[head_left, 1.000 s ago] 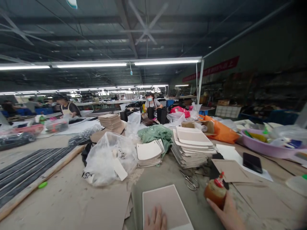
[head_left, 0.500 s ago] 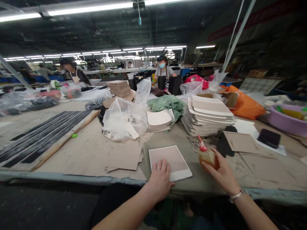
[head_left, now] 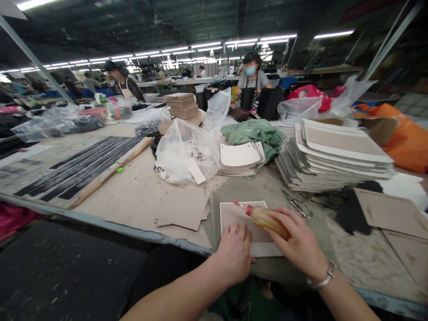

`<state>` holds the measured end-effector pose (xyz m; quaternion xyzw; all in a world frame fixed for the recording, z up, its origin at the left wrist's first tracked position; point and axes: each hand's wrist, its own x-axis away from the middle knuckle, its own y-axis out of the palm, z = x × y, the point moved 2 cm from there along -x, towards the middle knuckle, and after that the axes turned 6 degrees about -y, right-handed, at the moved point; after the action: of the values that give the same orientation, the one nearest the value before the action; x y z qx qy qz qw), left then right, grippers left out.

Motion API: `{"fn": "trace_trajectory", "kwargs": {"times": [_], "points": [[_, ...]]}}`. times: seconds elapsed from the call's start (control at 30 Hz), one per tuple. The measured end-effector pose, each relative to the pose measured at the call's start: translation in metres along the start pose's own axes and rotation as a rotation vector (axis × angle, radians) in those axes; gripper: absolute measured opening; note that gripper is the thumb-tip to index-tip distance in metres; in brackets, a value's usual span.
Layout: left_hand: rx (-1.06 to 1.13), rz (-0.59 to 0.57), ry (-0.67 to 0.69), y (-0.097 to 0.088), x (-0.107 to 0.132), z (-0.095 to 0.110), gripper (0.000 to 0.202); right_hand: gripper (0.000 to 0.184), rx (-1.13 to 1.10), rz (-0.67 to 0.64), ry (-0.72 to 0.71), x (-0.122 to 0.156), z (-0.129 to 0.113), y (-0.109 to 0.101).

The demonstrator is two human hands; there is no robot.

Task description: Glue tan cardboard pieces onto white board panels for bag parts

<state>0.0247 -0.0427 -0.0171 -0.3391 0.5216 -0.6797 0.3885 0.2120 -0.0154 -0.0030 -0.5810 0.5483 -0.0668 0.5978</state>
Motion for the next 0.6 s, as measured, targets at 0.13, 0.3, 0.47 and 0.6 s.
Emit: {"fn": "trace_trajectory", "kwargs": {"times": [0.13, 0.3, 0.47, 0.6], "points": [[-0.023, -0.071, 0.009, 0.005, -0.002, 0.005, 0.065, 0.036, 0.004, -0.105, -0.017, -0.003, -0.008, 0.009], [-0.007, -0.061, 0.033, 0.004, -0.004, 0.006, 0.071, 0.035, 0.009, -0.172, -0.014, -0.011, -0.025, 0.016], [-0.012, -0.097, 0.016, 0.000, -0.003, 0.008, 0.067, 0.036, 0.025, -0.212, 0.011, -0.013, -0.032, 0.022], [-0.035, -0.118, 0.005, -0.001, -0.004, 0.010, 0.065, 0.031, 0.027, -0.245, 0.020, -0.017, -0.037, 0.021]]}}
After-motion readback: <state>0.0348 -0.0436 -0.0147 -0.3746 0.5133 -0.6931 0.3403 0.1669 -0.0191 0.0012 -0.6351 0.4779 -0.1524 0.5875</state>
